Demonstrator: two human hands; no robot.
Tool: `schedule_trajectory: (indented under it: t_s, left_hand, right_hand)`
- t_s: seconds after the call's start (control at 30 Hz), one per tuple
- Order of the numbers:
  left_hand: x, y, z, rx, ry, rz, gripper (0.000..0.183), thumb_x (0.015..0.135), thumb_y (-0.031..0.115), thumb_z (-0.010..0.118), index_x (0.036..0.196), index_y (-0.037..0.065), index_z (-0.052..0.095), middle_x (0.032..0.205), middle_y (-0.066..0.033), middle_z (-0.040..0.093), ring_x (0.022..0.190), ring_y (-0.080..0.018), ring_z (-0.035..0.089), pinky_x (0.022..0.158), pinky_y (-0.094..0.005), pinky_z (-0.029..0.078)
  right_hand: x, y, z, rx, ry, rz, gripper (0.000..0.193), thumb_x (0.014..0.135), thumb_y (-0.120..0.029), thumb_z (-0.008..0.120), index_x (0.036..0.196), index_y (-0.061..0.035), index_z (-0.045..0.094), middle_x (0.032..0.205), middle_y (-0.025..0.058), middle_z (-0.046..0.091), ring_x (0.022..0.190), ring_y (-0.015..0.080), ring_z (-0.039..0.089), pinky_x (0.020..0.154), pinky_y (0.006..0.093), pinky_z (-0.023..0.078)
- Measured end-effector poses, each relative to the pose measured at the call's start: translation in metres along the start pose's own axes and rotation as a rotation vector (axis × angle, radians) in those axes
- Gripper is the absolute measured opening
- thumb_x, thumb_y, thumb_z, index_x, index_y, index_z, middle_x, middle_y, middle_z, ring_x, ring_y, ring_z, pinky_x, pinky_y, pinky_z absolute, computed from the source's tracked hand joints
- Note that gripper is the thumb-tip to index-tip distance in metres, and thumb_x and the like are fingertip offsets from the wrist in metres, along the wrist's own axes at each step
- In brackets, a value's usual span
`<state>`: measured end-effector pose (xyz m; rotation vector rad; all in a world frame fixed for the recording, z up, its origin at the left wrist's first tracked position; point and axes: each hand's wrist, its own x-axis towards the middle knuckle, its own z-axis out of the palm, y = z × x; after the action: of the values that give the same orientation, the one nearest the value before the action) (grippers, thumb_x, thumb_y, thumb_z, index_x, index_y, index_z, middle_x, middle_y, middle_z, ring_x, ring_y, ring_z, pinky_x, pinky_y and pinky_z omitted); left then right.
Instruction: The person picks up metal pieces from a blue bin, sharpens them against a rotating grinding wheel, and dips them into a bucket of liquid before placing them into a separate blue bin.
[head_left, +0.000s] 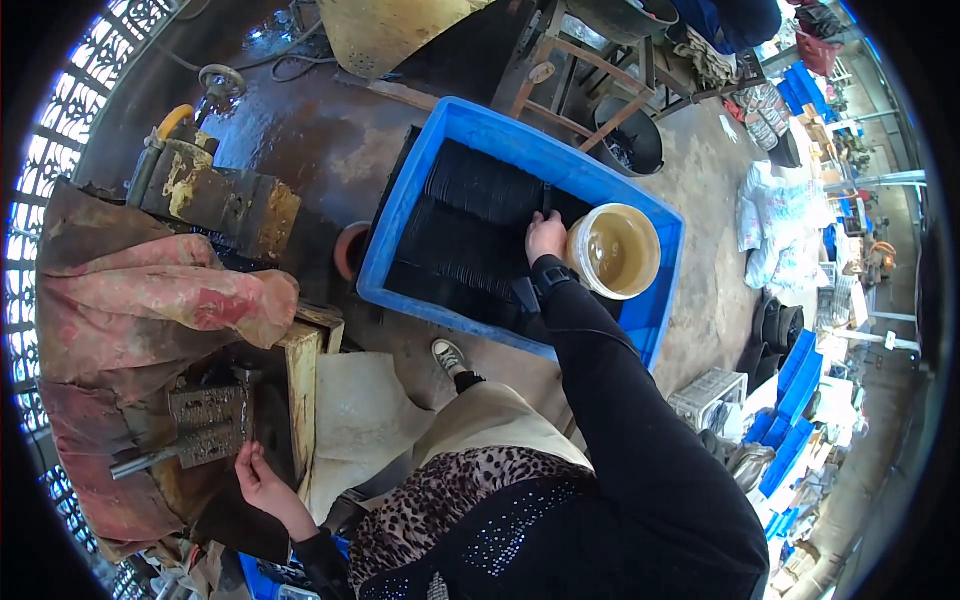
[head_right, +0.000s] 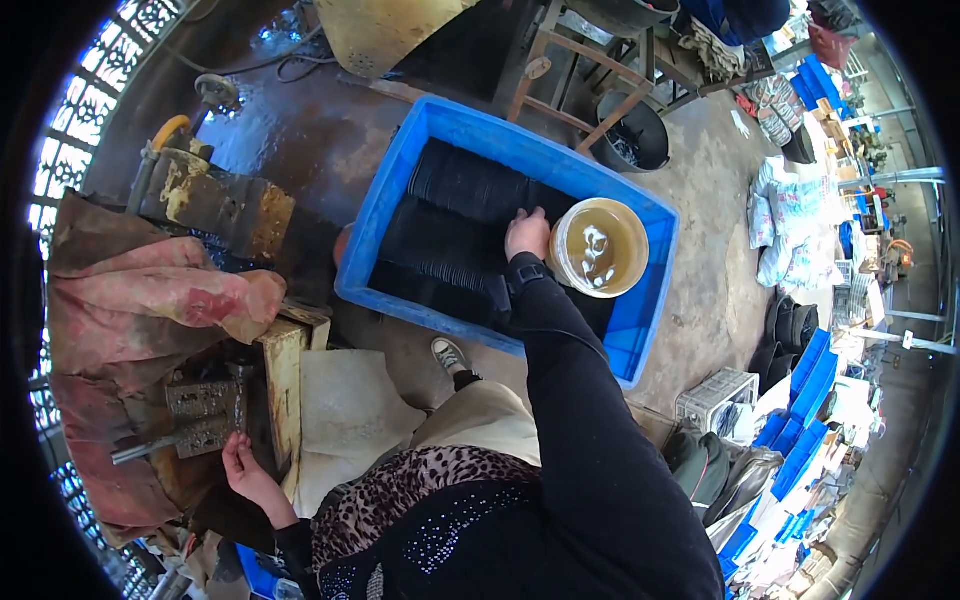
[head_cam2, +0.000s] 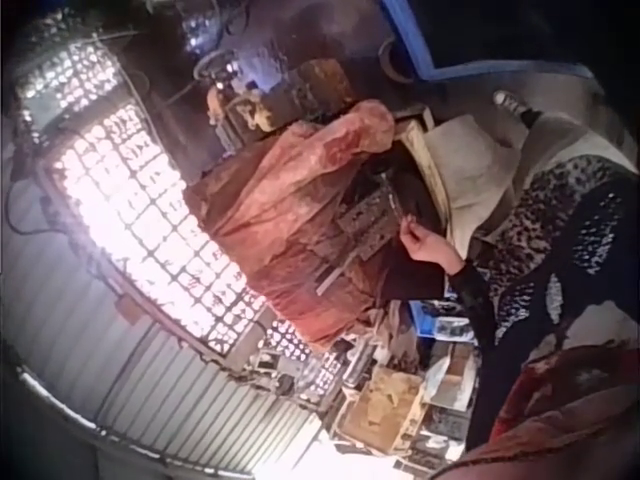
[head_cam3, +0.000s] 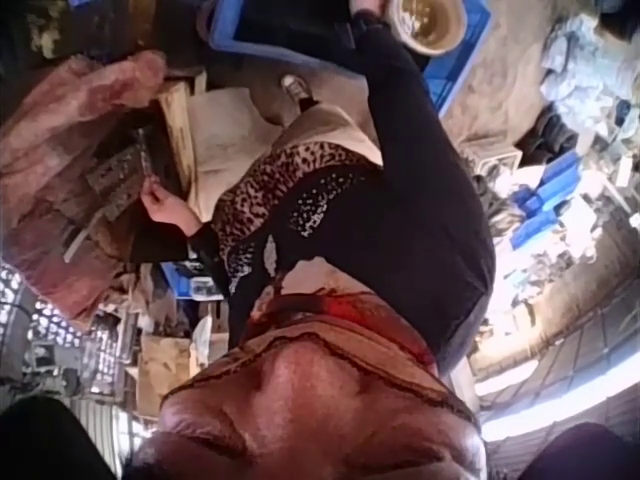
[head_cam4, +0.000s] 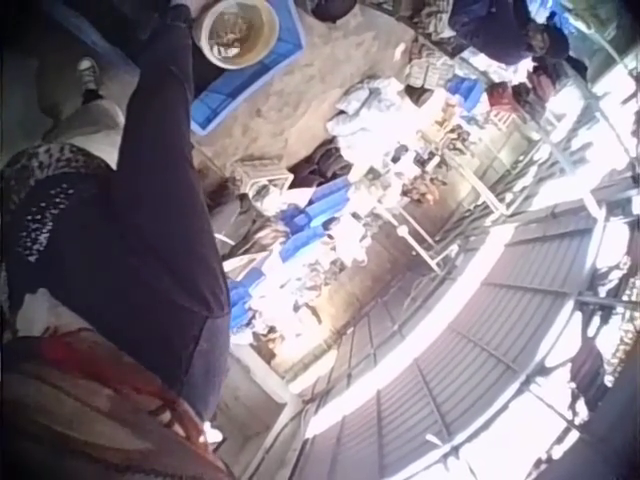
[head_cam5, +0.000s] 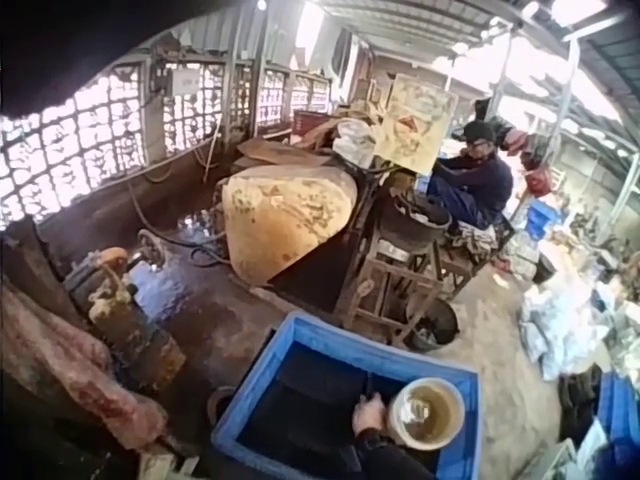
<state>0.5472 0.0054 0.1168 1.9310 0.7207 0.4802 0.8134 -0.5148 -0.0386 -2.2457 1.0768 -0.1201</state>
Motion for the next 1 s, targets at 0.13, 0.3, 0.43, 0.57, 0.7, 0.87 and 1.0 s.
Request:
schedule_trajectory:
  t_s: [0.13,0.3,0.43,0.57,0.7,0.87,1.0]
  left_hand:
    - [0.000,-0.003,-0.003,0.013,0.003,0.000,0.018,0.099,0.005,0.054,0.112,-0.004,0.061,0.104,-0.0091,0.065,0.096,-0.0151,0.062,0.091,-0.0287,0.049]
    - [0.000,-0.004,-0.001,0.016,-0.002,-0.006,0.017,0.099,0.005,0.053,0.112,-0.004,0.061,0.103,-0.0091,0.065,0.096,-0.0151,0.062,0.091,-0.0284,0.049]
    - [-0.001,-0.005,-0.001,-0.011,-0.003,-0.019,0.017,0.099,0.004,0.052,0.112,-0.004,0.061,0.103,-0.0093,0.065,0.096,-0.0153,0.062,0.091,-0.0285,0.049]
    - [-0.001,-0.004,-0.001,-0.009,0.005,-0.014,0.018,0.098,0.004,0.053,0.112,-0.004,0.061,0.104,-0.0085,0.065,0.096,-0.0153,0.061,0.091,-0.0291,0.050]
    - [-0.001,-0.001,0.001,-0.013,0.006,-0.008,0.018,0.098,0.004,0.052,0.112,-0.004,0.061,0.104,-0.0083,0.065,0.095,-0.0152,0.061,0.090,-0.0287,0.050]
    - [-0.001,-0.005,-0.001,0.006,0.004,0.006,0.018,0.098,0.004,0.052,0.112,-0.004,0.061,0.104,-0.0082,0.065,0.095,-0.0152,0.062,0.090,-0.0286,0.050]
    - [-0.001,-0.005,-0.001,0.037,-0.021,-0.009,0.018,0.098,0.001,0.050,0.111,-0.006,0.060,0.103,-0.0097,0.064,0.096,-0.0159,0.062,0.092,-0.0289,0.050]
  right_hand:
    - [-0.009,-0.006,-0.001,-0.239,0.066,-0.105,0.039,0.091,-0.029,0.060,0.114,0.0022,0.062,0.108,0.0272,0.062,0.103,0.0432,0.060,0.089,0.0497,0.048]
    - [-0.010,-0.004,0.000,-0.200,0.110,-0.134,0.036,0.090,-0.030,0.060,0.106,0.0023,0.064,0.108,0.0265,0.059,0.101,0.0436,0.059,0.087,0.0507,0.049]
    - [-0.018,-0.005,0.002,-0.282,0.115,-0.163,0.031,0.088,-0.026,0.063,0.102,0.0009,0.062,0.108,0.0264,0.057,0.100,0.0423,0.059,0.086,0.0514,0.049]
    - [-0.042,-0.002,-0.009,-0.369,0.094,-0.283,0.029,0.085,-0.022,0.067,0.100,0.0012,0.058,0.108,0.0253,0.056,0.101,0.0420,0.060,0.085,0.0510,0.050]
    - [-0.045,0.015,-0.021,-0.414,-0.106,-0.222,0.039,0.080,-0.017,0.070,0.107,0.0048,0.050,0.105,0.0254,0.058,0.103,0.0395,0.061,0.085,0.0474,0.051]
    - [-0.028,0.030,-0.007,-0.209,-0.091,-0.164,0.037,0.082,-0.017,0.071,0.103,0.0061,0.051,0.099,0.0273,0.062,0.097,0.0426,0.063,0.084,0.0484,0.051]
    - [-0.019,0.026,0.001,-0.099,-0.010,-0.116,0.035,0.085,-0.019,0.070,0.097,0.0079,0.051,0.095,0.0313,0.063,0.096,0.0464,0.062,0.082,0.0497,0.050]
